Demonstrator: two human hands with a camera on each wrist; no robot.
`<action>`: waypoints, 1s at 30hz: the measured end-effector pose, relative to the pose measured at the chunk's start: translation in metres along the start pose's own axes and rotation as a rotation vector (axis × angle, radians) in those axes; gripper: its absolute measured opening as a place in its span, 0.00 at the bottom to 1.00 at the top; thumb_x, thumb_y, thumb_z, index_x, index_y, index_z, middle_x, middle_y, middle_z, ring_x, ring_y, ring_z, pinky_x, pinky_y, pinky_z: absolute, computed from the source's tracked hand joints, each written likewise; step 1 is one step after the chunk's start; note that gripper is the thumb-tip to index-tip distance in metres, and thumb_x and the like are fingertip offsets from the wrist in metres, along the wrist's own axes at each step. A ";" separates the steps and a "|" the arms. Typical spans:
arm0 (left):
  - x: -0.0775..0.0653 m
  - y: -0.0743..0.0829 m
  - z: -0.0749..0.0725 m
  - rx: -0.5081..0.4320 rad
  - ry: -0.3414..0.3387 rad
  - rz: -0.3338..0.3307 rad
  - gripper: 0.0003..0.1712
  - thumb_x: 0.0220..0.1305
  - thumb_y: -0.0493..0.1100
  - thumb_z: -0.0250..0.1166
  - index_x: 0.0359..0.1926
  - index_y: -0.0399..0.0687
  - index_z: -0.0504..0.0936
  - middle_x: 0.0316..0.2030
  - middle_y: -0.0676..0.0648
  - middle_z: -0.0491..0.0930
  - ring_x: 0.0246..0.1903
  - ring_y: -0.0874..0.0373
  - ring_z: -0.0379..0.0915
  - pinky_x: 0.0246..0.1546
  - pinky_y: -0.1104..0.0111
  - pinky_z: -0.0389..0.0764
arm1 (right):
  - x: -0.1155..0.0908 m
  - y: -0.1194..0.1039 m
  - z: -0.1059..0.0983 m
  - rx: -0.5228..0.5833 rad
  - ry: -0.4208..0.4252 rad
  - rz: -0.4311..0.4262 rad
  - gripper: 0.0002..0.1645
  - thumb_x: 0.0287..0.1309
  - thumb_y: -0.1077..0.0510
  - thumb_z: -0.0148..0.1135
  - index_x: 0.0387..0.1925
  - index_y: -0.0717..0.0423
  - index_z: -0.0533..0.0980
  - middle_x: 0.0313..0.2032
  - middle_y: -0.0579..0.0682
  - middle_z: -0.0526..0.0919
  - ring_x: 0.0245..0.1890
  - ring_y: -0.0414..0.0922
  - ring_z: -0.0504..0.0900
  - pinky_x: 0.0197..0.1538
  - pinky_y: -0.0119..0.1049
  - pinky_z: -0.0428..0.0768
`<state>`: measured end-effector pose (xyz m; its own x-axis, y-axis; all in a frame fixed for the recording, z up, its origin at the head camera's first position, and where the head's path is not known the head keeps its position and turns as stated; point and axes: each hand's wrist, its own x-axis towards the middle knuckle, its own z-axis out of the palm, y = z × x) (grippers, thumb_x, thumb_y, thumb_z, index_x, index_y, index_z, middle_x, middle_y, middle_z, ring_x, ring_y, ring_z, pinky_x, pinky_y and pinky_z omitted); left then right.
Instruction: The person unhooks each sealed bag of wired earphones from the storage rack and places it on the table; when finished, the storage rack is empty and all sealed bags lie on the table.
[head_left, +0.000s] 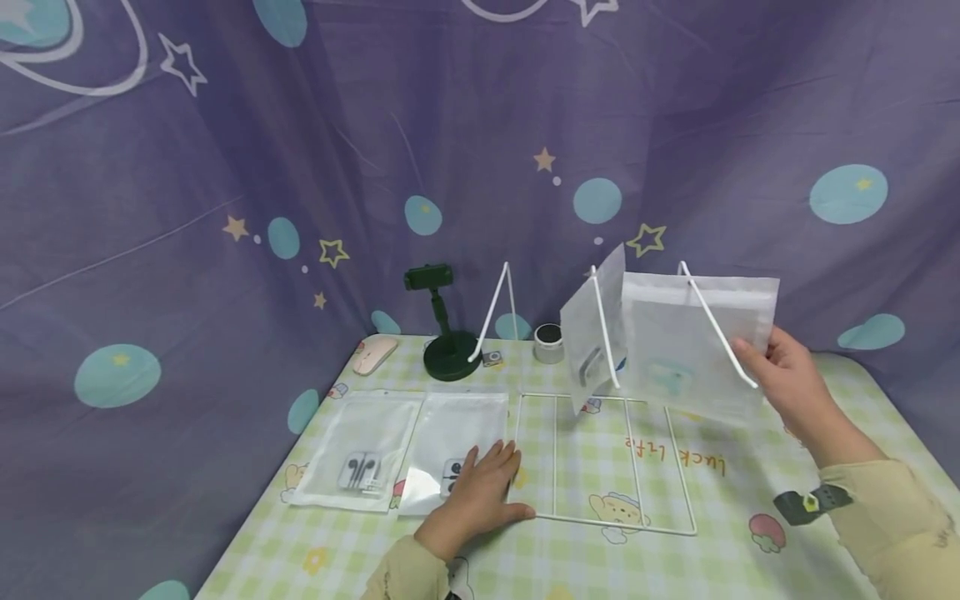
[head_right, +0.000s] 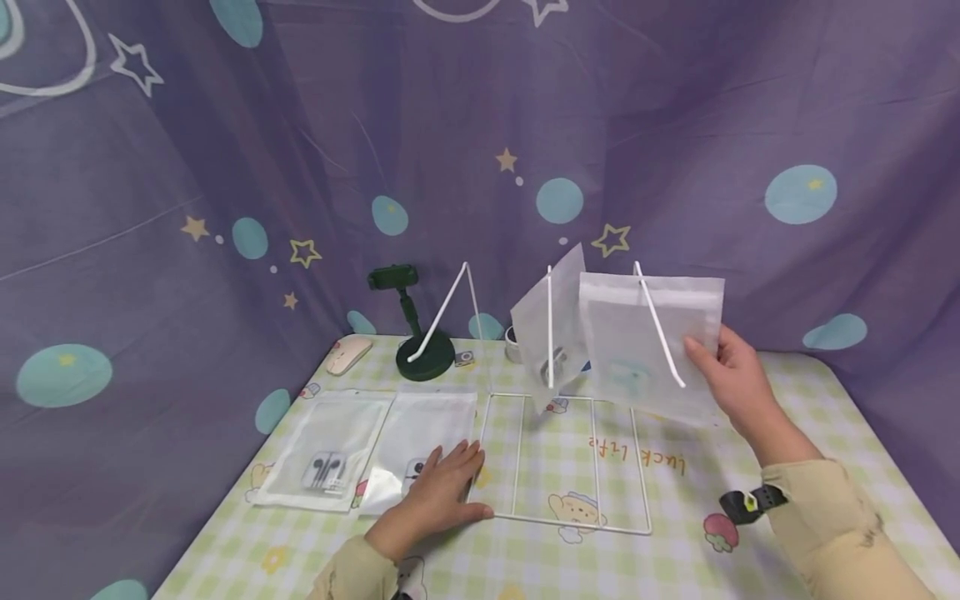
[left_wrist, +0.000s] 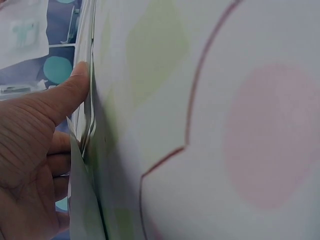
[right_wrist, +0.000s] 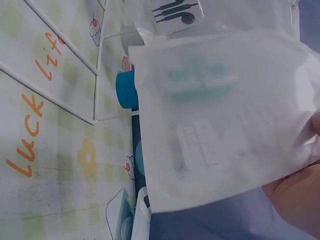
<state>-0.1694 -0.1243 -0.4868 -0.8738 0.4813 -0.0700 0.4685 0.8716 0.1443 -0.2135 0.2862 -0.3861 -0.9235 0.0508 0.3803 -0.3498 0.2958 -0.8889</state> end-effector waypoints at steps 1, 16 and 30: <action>0.000 0.000 0.000 -0.003 -0.001 0.000 0.52 0.43 0.73 0.55 0.63 0.45 0.60 0.65 0.46 0.54 0.64 0.51 0.45 0.60 0.48 0.43 | -0.001 0.000 -0.001 0.029 -0.003 -0.004 0.15 0.60 0.58 0.50 0.48 0.57 0.68 0.35 0.38 0.77 0.33 0.33 0.76 0.31 0.21 0.73; -0.001 -0.003 0.002 0.012 0.016 0.015 0.53 0.43 0.74 0.55 0.63 0.45 0.61 0.64 0.45 0.55 0.64 0.50 0.47 0.59 0.47 0.45 | -0.024 -0.015 -0.012 0.054 -0.075 0.023 0.15 0.61 0.62 0.49 0.50 0.54 0.66 0.35 0.41 0.77 0.31 0.35 0.78 0.28 0.29 0.77; 0.001 -0.002 -0.001 0.021 0.003 0.013 0.52 0.43 0.73 0.55 0.63 0.45 0.60 0.64 0.46 0.54 0.64 0.51 0.46 0.60 0.47 0.45 | -0.057 -0.037 -0.024 -0.037 -0.155 0.006 0.17 0.62 0.65 0.45 0.53 0.60 0.63 0.36 0.48 0.77 0.31 0.41 0.80 0.27 0.35 0.78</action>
<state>-0.1712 -0.1253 -0.4859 -0.8682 0.4919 -0.0650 0.4820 0.8673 0.1247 -0.1444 0.2955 -0.3687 -0.9398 -0.0945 0.3283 -0.3407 0.3308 -0.8801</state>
